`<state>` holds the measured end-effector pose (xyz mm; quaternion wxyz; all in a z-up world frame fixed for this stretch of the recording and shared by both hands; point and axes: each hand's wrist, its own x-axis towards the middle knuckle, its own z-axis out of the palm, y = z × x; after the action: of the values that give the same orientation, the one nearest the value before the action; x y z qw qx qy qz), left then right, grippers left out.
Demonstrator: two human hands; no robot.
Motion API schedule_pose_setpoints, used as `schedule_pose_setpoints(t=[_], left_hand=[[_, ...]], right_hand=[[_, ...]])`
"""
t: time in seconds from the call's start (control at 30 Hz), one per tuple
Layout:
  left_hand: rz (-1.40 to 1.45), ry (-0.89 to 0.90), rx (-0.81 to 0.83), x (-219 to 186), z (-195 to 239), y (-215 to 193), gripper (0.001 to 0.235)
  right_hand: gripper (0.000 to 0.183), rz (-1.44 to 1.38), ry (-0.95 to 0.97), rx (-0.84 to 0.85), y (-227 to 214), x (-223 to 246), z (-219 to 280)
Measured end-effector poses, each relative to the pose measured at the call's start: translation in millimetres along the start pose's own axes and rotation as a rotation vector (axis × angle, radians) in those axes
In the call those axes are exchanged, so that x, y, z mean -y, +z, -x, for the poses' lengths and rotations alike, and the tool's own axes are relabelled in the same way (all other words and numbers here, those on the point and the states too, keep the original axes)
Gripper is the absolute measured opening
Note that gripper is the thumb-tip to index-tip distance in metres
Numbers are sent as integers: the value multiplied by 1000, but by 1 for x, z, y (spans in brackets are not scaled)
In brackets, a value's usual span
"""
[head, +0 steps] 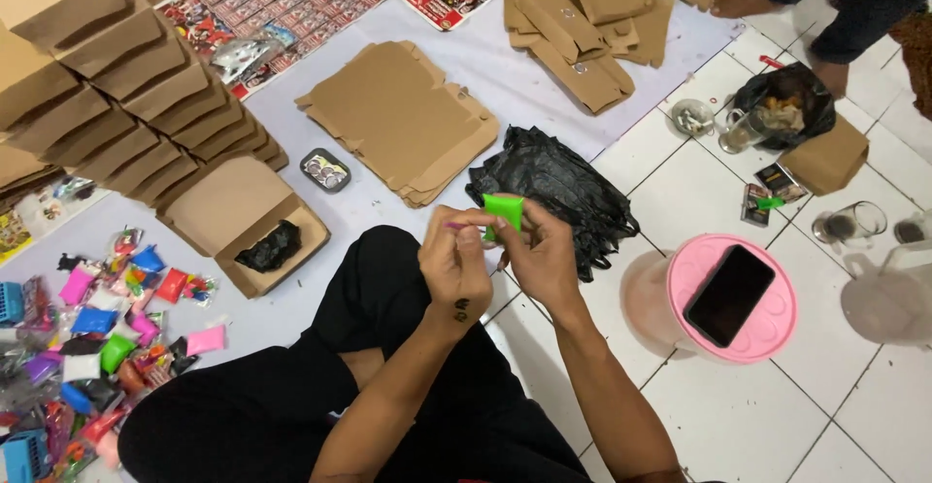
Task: The person sits on the floor and uses a pink tool to poke a hole in a green plastic packet. They then place the packet into a small cardboard box and close it. The person stacks the box and proceeds to fold a flat piece of cardboard into a box shape.
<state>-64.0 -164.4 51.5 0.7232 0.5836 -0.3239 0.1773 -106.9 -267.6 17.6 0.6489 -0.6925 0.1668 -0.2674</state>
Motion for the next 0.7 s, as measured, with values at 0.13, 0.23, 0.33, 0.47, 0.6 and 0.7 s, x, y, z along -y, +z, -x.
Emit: schedule_pose_setpoints(t=[0.13,0.23,0.33,0.47,0.6,0.7], left_hand=[[34,34,40,-3,-2,13,29],[-8,116,30,3,1,20,29],[-67,160,37,4,0,23,27],[-122,200,18,7,0,17,27],[-163,254,5,8,-4,8,28],[-191,257,-10,6,-8,-3,29]], right_hand=[[34,-41,-31,-26,-9,8,0],[34,-29,-50,-51,-18,14,1],[37,-36,-49,-35,-20,17,0],[38,-81,-29,-21,-20,10,-1],[39,-125,-10,36,-11,19,-2],[39,-156,-4,77,1,25,-3]])
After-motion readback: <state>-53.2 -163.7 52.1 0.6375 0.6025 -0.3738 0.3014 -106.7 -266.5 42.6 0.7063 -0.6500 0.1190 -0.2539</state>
